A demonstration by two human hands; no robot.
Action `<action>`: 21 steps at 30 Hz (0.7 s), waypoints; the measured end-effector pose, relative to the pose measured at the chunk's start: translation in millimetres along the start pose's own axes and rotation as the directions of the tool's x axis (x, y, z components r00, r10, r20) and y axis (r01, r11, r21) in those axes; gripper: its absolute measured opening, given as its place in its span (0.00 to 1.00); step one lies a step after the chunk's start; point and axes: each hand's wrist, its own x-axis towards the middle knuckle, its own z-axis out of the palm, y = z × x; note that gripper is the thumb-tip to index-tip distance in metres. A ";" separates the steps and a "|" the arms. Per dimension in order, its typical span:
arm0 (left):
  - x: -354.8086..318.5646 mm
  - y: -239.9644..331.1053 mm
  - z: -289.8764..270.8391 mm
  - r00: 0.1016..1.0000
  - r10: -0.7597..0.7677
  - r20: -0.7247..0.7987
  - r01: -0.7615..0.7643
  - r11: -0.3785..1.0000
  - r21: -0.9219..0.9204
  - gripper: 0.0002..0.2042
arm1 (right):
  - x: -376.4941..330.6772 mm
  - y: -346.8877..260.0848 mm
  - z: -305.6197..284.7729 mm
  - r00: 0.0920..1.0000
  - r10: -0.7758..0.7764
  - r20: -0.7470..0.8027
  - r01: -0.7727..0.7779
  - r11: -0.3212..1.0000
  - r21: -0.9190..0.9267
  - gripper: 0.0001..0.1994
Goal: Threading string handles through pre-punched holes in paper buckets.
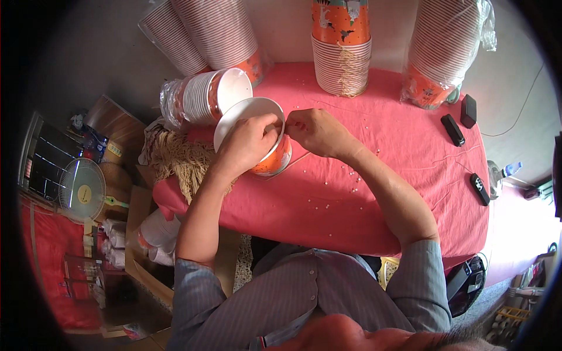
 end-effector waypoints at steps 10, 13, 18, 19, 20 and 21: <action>-3.0 1.0 0.5 0.968 0.014 -0.251 0.014 0.994 0.112 0.07 | 0.2 -6.0 -5.4 0.997 0.065 0.033 -0.065 0.998 0.015 0.14; -6.0 18.8 -11.0 0.861 0.047 -0.507 0.020 0.992 0.127 0.04 | -0.1 -6.8 -14.6 0.994 0.085 0.062 -0.086 0.996 0.012 0.12; -15.8 27.3 -3.5 0.717 0.331 -0.614 -0.222 0.943 0.249 0.04 | -2.8 -24.0 -28.5 0.989 0.140 0.051 -0.147 0.978 0.151 0.16; -19.0 26.0 0.2 0.731 0.361 -0.579 -0.248 0.931 0.268 0.05 | -3.9 -30.3 -29.5 0.989 0.138 0.054 -0.144 0.978 0.151 0.16; -20.3 26.2 4.4 0.743 0.391 -0.544 -0.274 0.918 0.285 0.06 | -4.9 -36.3 -29.7 0.991 0.113 0.072 -0.124 0.977 0.173 0.15; -19.0 28.8 8.0 0.719 0.440 -0.538 -0.324 0.897 0.301 0.06 | -5.7 -39.8 -30.3 0.992 0.090 0.086 -0.105 0.975 0.195 0.14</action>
